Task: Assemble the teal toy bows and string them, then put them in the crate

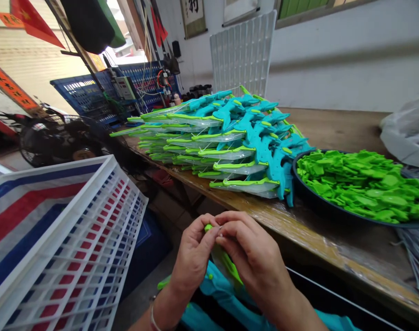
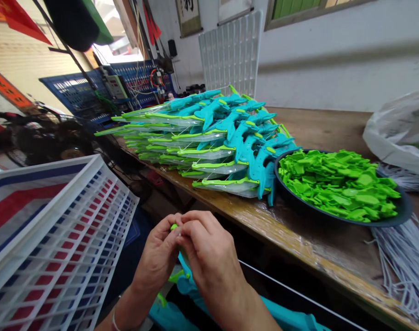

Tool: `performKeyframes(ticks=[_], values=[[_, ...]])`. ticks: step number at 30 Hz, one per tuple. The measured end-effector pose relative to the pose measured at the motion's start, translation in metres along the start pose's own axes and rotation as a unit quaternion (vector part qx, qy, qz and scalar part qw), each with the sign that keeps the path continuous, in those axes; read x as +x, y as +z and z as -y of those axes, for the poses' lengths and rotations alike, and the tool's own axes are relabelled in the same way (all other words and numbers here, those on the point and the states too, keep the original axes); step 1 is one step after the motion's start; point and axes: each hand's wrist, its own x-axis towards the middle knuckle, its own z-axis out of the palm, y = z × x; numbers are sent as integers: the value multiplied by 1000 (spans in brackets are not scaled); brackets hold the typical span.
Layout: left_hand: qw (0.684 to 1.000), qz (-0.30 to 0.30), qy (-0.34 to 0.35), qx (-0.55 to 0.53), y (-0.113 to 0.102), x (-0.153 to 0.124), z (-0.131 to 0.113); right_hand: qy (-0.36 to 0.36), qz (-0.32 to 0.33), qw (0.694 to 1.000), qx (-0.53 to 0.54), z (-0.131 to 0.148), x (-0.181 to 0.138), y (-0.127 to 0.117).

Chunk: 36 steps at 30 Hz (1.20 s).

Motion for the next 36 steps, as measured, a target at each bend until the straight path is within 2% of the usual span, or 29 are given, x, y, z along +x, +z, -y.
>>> performKeyframes(ticks=[3,6,10,13,16,22,29,36], values=[[999,25,-6,-20,0,-1,1,61,-20,998,24,-6,0,4],[998,43,-10,-48,1,0,0,154,-25,985,81,-10,2,4],[994,71,-21,-76,4,2,-1,278,-7,941,190,-13,4,2],[987,107,-40,-114,5,3,-2,328,11,902,281,-18,5,1],[982,125,-44,-137,5,4,-1,340,36,882,324,-24,5,-2],[977,140,-63,-149,5,6,7,336,63,876,342,-31,6,-9],[974,129,-81,-165,8,3,10,334,85,859,378,-36,4,-11],[974,126,-88,-164,10,2,9,300,100,888,334,-36,4,-12]])
